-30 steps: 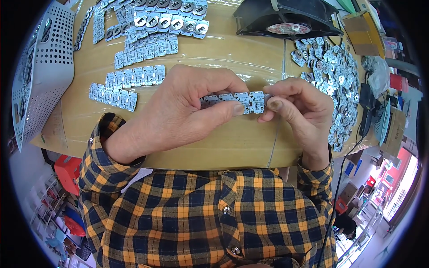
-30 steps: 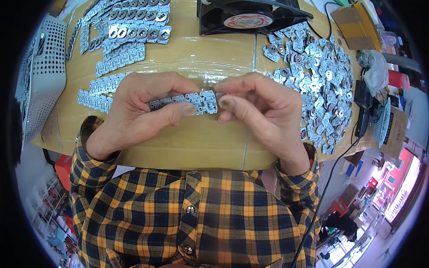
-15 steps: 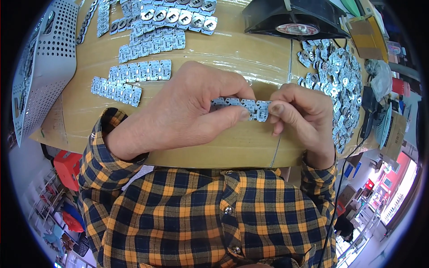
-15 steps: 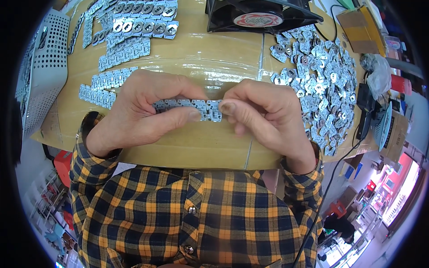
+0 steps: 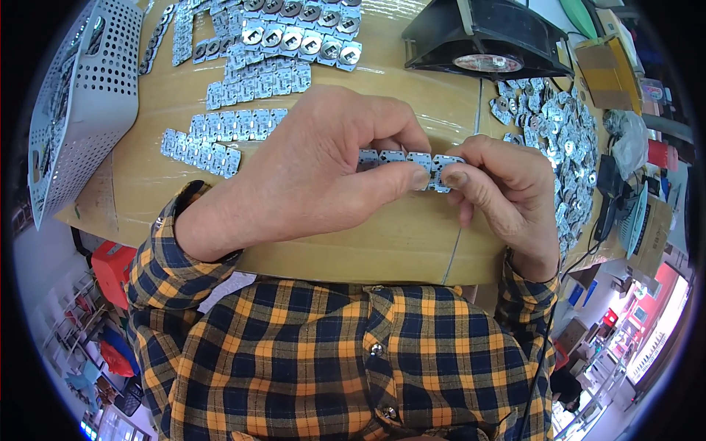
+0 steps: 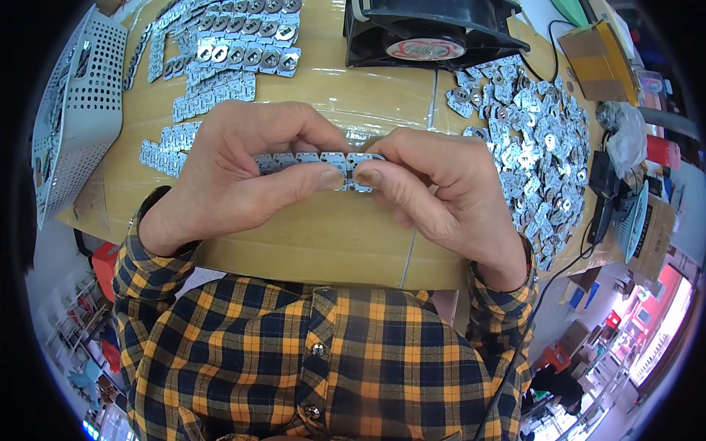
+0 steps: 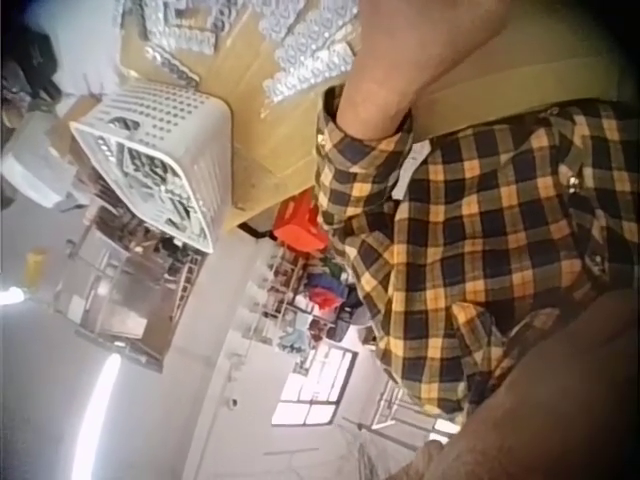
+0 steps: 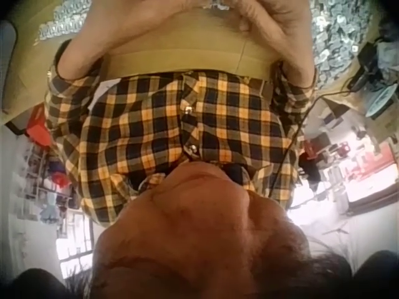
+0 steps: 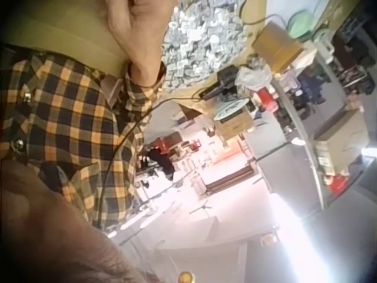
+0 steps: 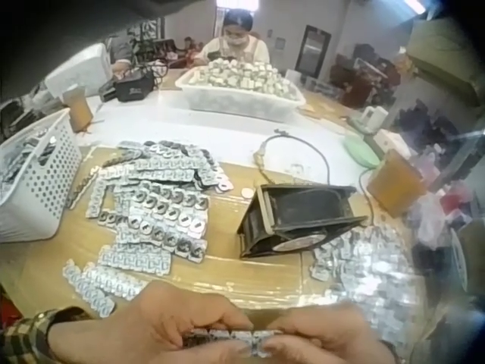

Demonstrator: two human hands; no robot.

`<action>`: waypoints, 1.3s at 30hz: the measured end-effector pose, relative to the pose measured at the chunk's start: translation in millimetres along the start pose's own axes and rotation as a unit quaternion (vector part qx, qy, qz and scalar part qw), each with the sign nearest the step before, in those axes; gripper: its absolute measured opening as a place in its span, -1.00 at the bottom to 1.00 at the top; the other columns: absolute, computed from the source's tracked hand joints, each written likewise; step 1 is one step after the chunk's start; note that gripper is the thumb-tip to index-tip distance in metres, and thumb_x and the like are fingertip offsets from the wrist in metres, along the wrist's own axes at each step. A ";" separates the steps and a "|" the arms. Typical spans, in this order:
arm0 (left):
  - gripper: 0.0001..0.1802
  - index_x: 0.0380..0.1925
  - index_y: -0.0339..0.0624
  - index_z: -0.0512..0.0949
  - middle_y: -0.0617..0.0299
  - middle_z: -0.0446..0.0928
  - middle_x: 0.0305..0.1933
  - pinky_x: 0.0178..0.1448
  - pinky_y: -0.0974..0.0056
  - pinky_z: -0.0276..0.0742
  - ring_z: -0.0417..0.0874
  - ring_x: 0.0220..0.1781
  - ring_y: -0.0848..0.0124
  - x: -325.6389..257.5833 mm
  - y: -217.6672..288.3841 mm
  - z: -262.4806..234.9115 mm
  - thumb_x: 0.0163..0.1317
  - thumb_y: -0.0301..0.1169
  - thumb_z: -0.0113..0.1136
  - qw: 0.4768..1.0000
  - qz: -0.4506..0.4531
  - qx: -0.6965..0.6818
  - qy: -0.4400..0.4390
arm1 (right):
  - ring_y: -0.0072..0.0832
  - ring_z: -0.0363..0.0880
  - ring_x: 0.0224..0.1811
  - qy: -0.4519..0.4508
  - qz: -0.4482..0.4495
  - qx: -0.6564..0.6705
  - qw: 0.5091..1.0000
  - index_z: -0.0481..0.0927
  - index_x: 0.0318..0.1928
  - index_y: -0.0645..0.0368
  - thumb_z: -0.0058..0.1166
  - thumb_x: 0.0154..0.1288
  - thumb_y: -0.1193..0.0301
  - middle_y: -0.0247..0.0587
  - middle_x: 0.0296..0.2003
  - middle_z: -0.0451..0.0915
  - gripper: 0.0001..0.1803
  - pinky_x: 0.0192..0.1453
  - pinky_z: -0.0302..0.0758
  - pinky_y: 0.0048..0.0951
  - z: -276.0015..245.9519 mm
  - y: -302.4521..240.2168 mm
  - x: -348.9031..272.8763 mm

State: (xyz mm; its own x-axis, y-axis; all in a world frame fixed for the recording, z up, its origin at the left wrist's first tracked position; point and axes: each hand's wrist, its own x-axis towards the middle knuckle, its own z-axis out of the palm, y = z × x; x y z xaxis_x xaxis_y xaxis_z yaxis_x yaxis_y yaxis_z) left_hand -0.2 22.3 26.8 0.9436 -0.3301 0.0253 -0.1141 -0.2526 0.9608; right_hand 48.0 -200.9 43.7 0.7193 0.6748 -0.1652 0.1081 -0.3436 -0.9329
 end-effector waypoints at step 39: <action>-0.73 -0.23 -0.32 0.61 0.07 0.59 -0.41 -0.49 0.30 0.44 0.58 -0.52 0.24 7.3 -25.5 15.2 -0.01 -0.69 0.23 0.948 0.226 0.171 0.144 | -0.72 0.26 -0.72 0.062 0.023 -0.026 0.997 0.52 -0.45 0.27 0.06 0.40 0.40 -0.42 -0.66 0.41 -0.74 -0.61 0.17 -0.62 -0.3 22.6 6.8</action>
State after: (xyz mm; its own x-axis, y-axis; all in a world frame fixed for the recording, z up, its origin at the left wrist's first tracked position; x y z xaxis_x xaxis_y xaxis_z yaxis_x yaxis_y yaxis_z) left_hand 4.9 12.4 -1.7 0.8141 -0.2256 0.5351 -0.5751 -0.4415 0.6887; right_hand 55.6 -204.3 21.5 0.8036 0.5724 -0.1629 0.1060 -0.4070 -0.9072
